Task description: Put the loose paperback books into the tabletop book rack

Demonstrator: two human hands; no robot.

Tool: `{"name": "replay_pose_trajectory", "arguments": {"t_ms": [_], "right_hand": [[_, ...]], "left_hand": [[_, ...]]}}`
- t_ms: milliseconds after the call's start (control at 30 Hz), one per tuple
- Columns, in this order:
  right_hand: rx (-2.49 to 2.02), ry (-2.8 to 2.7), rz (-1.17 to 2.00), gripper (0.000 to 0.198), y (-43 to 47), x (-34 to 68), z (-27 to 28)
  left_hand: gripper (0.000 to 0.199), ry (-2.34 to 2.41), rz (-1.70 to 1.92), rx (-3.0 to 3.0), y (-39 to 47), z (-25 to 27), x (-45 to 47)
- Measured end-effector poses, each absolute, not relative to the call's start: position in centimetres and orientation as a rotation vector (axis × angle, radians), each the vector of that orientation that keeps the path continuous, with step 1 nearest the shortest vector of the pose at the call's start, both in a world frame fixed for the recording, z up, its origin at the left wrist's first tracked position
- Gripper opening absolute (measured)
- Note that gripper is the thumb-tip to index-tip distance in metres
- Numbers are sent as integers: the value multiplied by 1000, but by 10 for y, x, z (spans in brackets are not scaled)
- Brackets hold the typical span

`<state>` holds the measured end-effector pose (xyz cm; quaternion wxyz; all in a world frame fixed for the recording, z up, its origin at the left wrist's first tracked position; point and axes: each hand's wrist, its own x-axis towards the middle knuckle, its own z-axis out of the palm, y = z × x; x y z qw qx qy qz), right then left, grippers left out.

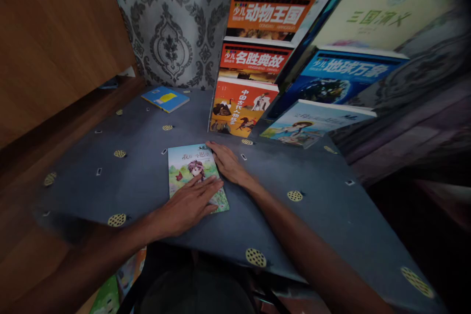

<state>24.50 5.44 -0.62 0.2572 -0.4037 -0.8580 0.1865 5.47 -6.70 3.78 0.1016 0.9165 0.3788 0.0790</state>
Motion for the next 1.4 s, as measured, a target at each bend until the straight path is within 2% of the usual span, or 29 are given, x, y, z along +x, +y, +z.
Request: {"name": "replay_pose_trajectory", "arguments": {"t_ms": [133,300,467,533,700,833,1033,1400], "right_hand": [[-1087,-2347,490,51,54,244,-5],[-1116,-2375,488,51,53,244,2],[-1215,-2437,383,46,35,228,20],[-1116,-2545,348,44,23,211,28],[-729,-2808,491,54,7,156,43],[-811,-2750,498,54,19,142,42],[-1011,-2610,461,46,39,181,23],[-860,-2858,406,58,-7,230,32]], "left_hand": [[55,1280,306,2772,-59,32,46],[64,1710,335,2683,-62,24,29],[60,1985,440,2577,-83,14,18],[57,2016,487,2571,-91,13,18],[53,2076,526,2550,-98,17,20],[53,2064,550,2561,-98,19,21],[53,2033,588,2548,-98,17,19],[54,1974,561,2497,-97,19,15]]}}
